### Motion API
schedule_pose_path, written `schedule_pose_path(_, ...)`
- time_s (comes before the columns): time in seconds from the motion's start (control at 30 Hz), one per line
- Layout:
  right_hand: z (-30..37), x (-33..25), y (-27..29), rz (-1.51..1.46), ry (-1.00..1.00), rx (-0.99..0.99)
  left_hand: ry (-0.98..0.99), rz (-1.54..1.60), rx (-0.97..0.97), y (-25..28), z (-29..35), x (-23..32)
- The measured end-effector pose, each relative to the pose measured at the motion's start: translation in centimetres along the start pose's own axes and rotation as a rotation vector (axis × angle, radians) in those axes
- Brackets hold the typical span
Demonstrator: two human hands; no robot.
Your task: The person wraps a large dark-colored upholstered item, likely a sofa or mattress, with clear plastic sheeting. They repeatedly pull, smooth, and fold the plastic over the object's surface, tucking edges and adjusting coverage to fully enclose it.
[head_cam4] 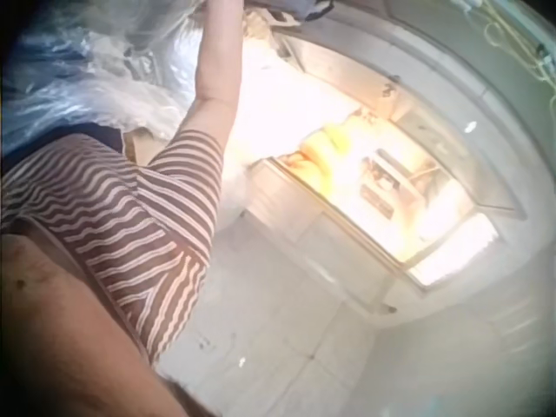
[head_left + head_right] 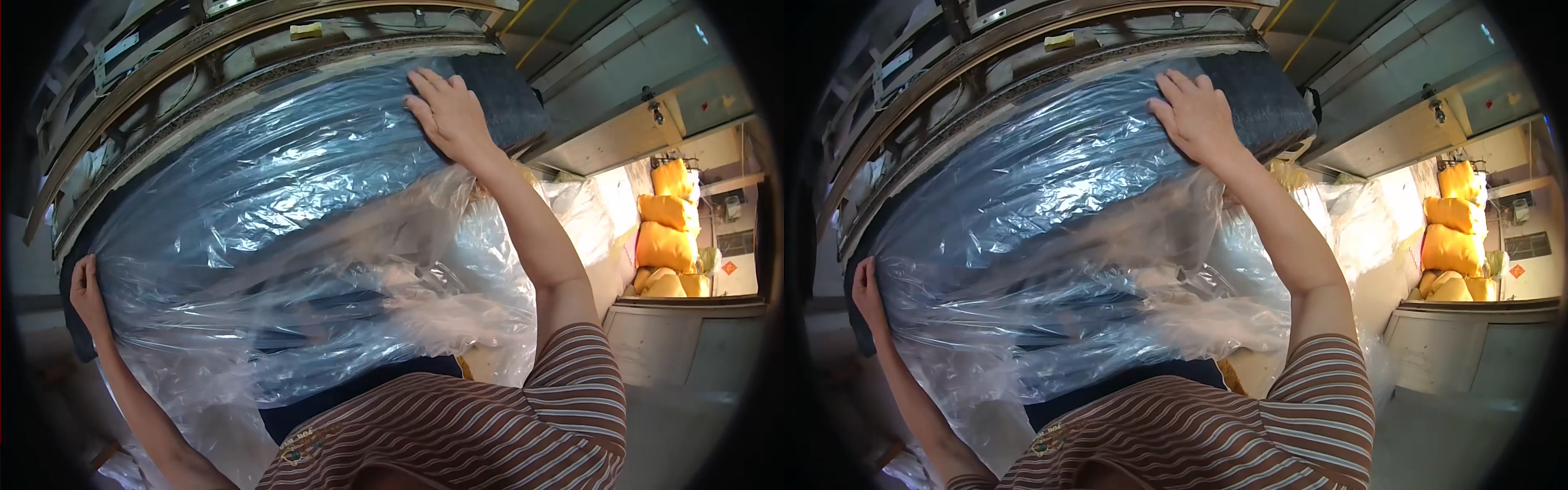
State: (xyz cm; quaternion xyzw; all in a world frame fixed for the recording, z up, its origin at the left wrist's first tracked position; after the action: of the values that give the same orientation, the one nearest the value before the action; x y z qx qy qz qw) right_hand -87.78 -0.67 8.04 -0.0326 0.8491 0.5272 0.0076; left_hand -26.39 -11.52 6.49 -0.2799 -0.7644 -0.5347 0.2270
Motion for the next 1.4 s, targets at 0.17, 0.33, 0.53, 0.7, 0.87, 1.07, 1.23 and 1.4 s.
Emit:
schedule_pose_path(0.17,-1.0,2.3,0.0,0.023,-0.075,-0.002,-0.025,-0.007,0.075,1.2,0.2,-0.3)
schedule_pose_path(0.33,-0.4,2.8,-0.2,0.031,0.008,0.038,-0.026,-0.037,0.152,6.6,2.6,-1.8)
schedule_pose_path(0.53,-1.6,5.6,-1.6,-0.131,-0.089,0.043,-0.162,-0.232,0.161,11.9,9.3,2.4)
schedule_pose_path(0.7,-3.0,10.6,-3.3,-0.276,-0.253,0.237,-0.169,-0.299,0.084,11.5,15.7,3.0)
schedule_pose_path(0.87,-6.3,11.5,-6.0,-0.737,-0.113,-0.087,0.21,0.014,0.181,9.5,15.0,-0.4)
schedule_pose_path(1.07,-8.7,8.6,-1.5,-1.386,-0.471,0.375,0.491,0.604,0.565,9.3,6.5,-1.4)
schedule_pose_path(1.23,-6.3,9.7,-4.3,-0.427,-0.389,0.479,0.117,0.098,0.377,3.1,-2.9,-7.1)
schedule_pose_path(1.4,-7.5,12.2,-4.9,-0.426,-0.378,0.443,0.182,0.103,0.357,0.1,-6.8,-4.7)
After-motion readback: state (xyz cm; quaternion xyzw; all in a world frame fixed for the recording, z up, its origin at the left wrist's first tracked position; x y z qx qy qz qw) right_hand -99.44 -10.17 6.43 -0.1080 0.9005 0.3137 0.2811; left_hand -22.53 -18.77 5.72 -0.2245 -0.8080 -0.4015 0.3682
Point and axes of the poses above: each hand's wrist, its own z-axis away from the middle knuckle, its own y-axis out of the back of the hand, x = y × z, the point moved 9 cm from there along -z, towards the middle knuckle, and after that the axes turned 3 degrees about y, right-handed, at the moved point
